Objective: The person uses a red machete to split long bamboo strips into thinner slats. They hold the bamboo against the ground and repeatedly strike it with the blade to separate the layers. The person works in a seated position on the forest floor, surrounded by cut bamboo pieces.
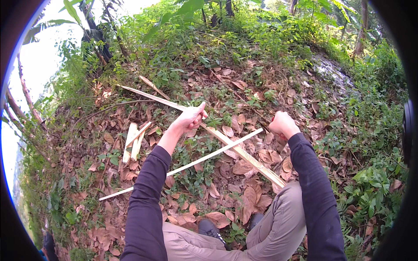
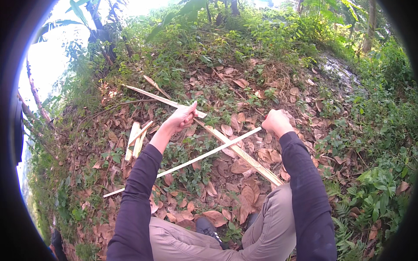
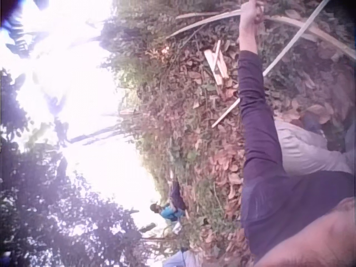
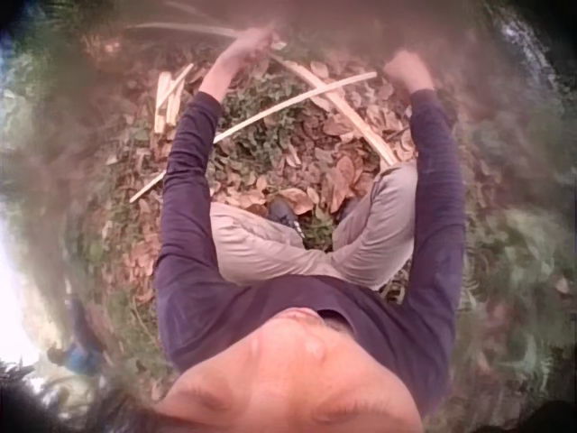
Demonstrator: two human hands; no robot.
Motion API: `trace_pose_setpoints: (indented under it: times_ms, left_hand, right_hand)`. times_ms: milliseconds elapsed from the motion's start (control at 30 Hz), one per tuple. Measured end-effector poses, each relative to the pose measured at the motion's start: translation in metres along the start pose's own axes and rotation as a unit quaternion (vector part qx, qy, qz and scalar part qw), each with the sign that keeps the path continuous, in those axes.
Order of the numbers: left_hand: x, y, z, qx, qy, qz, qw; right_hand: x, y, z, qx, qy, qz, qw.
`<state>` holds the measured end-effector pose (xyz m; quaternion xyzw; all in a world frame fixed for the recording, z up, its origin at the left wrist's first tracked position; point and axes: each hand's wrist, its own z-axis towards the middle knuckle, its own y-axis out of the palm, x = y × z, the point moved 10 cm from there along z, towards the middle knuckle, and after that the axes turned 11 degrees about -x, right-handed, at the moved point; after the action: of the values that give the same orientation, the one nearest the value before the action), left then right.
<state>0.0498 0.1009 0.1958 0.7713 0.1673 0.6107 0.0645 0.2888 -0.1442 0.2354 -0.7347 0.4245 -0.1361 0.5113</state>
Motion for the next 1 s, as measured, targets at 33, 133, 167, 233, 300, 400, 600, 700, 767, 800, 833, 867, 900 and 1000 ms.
trace_pose_setpoints:
  times_ms: [33, 133, 167, 233, 300, 400, 600, 700, 767, 800, 833, 867, 900, 1000]
  left_hand:
    - [-0.005, 0.002, 0.000, 0.021, -0.025, 0.088, 0.996]
    - [-0.037, 0.001, -0.012, 0.020, -0.187, 0.434, 0.881]
    - [-0.045, -0.008, -0.017, 0.025, -0.255, 0.559, 0.789]
    - [-0.068, -0.042, -0.028, -0.035, -0.358, 0.657, 0.663]
    - [-0.072, -0.005, -0.030, -0.067, -0.382, 0.489, 0.781]
    - [-0.068, 0.003, -0.029, -0.032, -0.285, 0.224, 0.931]
    - [-0.021, -0.075, -0.031, -0.080, 0.048, -0.179, 0.979]
    - [-0.014, -0.015, -0.006, -0.071, 0.103, -0.270, 0.955]
    - [-0.003, 0.024, -0.019, 0.129, 0.049, -0.250, 0.958]
    - [-0.002, 0.016, -0.023, 0.086, 0.055, -0.247, 0.964]
    - [-0.006, -0.009, -0.027, 0.044, 0.061, -0.243, 0.967]
    - [-0.010, -0.026, -0.028, 0.000, 0.066, -0.239, 0.969]
    - [-0.003, -0.022, -0.026, -0.118, 0.103, -0.265, 0.951]
    - [0.006, 0.002, -0.022, -0.212, 0.135, -0.300, 0.920]
  right_hand:
    - [0.000, 0.000, 0.002, -0.001, -0.004, -0.004, 1.000]
    - [0.002, 0.001, 0.002, 0.014, -0.015, 0.005, 1.000]
    - [-0.001, 0.000, 0.000, 0.023, -0.025, 0.017, 0.999]
    - [-0.015, -0.004, -0.001, 0.040, -0.056, 0.026, 0.997]
    - [0.000, 0.004, -0.003, -0.018, 0.006, 0.026, 0.999]
    - [-0.003, 0.005, -0.005, -0.028, 0.020, 0.020, 0.999]
    - [-0.043, 0.000, -0.014, -0.028, -0.014, 0.036, 0.999]
    - [-0.005, 0.003, -0.008, -0.008, 0.005, 0.049, 0.999]
    - [0.014, 0.001, -0.008, 0.002, 0.013, 0.057, 0.998]
    - [0.006, 0.001, -0.007, 0.000, 0.008, 0.058, 0.998]
    - [-0.004, 0.000, -0.006, -0.003, -0.001, 0.060, 0.998]
    - [-0.013, 0.000, -0.004, 0.000, -0.014, 0.052, 0.999]
    - [-0.020, 0.000, -0.003, 0.005, -0.026, 0.044, 0.999]
    - [-0.015, 0.001, 0.000, 0.010, -0.022, 0.034, 0.999]
